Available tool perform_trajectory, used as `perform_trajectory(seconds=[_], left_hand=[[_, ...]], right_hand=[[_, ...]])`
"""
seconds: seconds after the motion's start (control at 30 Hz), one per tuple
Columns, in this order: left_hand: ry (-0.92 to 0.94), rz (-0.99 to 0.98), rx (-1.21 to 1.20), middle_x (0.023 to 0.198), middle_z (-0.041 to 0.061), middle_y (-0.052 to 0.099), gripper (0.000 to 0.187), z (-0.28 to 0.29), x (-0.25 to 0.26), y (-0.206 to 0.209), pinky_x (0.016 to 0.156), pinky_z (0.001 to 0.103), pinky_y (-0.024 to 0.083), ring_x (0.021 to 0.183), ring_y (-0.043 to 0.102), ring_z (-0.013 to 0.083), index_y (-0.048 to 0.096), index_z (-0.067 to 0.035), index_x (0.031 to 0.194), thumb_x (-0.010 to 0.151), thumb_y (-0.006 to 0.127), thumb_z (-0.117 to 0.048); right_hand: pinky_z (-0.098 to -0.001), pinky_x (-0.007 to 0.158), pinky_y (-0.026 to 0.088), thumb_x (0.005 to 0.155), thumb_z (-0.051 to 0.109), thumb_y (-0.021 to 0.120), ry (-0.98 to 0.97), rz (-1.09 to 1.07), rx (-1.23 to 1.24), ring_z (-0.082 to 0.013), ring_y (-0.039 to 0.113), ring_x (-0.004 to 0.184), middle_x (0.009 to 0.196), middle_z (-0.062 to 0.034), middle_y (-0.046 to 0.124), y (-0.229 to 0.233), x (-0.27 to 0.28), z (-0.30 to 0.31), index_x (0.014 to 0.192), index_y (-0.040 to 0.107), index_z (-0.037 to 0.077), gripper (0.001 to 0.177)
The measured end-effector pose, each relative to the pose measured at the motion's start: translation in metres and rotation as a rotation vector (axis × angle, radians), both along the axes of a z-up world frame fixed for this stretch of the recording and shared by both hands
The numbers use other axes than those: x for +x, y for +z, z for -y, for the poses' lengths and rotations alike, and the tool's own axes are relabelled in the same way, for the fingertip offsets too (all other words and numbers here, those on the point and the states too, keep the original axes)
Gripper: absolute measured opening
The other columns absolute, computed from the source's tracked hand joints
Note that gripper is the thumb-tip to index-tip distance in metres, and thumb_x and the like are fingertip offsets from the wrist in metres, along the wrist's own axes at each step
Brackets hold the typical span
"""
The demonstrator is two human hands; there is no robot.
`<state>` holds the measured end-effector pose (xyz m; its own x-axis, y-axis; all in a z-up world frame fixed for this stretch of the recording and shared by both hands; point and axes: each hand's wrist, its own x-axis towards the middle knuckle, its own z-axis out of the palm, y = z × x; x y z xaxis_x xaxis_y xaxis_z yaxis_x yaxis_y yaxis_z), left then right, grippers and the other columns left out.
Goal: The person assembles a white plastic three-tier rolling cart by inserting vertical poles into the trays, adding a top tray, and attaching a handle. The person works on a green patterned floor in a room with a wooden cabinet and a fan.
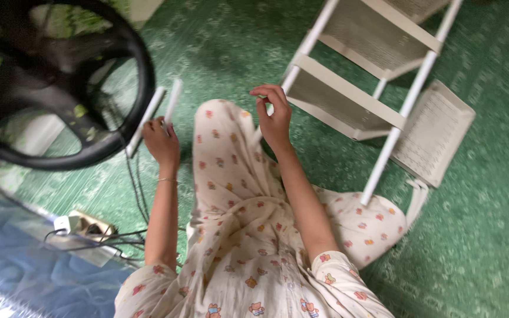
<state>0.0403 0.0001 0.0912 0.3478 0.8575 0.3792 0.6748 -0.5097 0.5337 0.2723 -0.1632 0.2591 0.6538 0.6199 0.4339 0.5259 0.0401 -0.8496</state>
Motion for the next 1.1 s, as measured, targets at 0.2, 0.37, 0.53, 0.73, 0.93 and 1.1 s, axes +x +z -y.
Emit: perform_trajectory(seconds=[0.2,0.37,0.53,0.73,0.93,1.1], left_hand=[[-0.458,0.448,-0.357,0.108,0.010,0.060,0.020,0.028,0.075,0.117,0.074,0.033,0.056,0.088,0.066,0.0202,0.066,-0.002,0.118,0.100,0.072,-0.005],[-0.795,0.419,-0.468,0.109,0.010,0.065,0.027,0.101,0.147,0.182,0.068,0.033,0.055,0.084,0.069,0.0186,0.069,-0.004,0.124,0.097,0.072,-0.003],[-0.914,0.426,-0.333,0.103,0.009,0.068,0.040,0.166,0.203,0.208,0.071,0.033,0.057,0.081,0.068,0.0169,0.065,-0.005,0.134,0.096,0.076,-0.005],[-1.006,0.491,-0.719,0.097,0.004,0.074,0.043,0.229,0.257,0.200,0.073,0.028,0.061,0.081,0.073,0.0126,0.062,-0.008,0.130,0.090,0.079,-0.010],[-1.243,0.409,-1.039,0.099,0.004,0.069,0.050,0.269,0.297,0.186,0.080,0.032,0.059,0.090,0.069,0.0138,0.057,-0.010,0.134,0.090,0.079,-0.018],[-1.330,0.160,-0.169,0.120,0.009,0.068,0.062,0.275,0.348,0.163,0.110,0.051,0.040,0.124,0.054,0.0287,0.056,-0.013,0.138,0.086,0.084,-0.030]], right_hand=[[-0.0290,0.085,0.055,0.105,0.001,0.060,0.028,-0.154,-0.038,-0.0136,0.068,0.106,0.113,-0.0055,0.068,0.012,0.018,0.054,0.121,0.066,0.006,0.018],[-0.0322,0.094,0.055,0.109,0.013,0.060,0.236,-0.468,-0.015,-0.0147,0.066,0.113,0.118,-0.0057,0.067,0.009,0.020,0.094,0.139,0.055,0.004,0.031],[-0.0353,0.092,0.061,0.107,0.014,0.059,0.083,-0.702,0.182,-0.0170,0.066,0.112,0.122,-0.0076,0.066,0.001,0.039,0.138,0.144,0.051,0.003,0.039],[-0.0373,0.095,0.061,0.105,0.006,0.059,-0.077,-0.787,0.288,-0.0196,0.066,0.116,0.129,-0.0098,0.065,0.001,0.063,0.211,0.145,0.049,0.000,0.042],[-0.0383,0.094,0.060,0.096,-0.003,0.061,-0.186,-0.767,0.382,-0.0209,0.067,0.112,0.128,-0.0123,0.064,0.008,0.074,0.271,0.138,0.050,-0.002,0.043],[-0.0425,0.083,0.063,0.098,0.002,0.060,-0.260,-0.724,0.539,-0.0264,0.071,0.089,0.103,-0.0154,0.066,0.005,0.092,0.331,0.132,0.056,-0.004,0.034]])
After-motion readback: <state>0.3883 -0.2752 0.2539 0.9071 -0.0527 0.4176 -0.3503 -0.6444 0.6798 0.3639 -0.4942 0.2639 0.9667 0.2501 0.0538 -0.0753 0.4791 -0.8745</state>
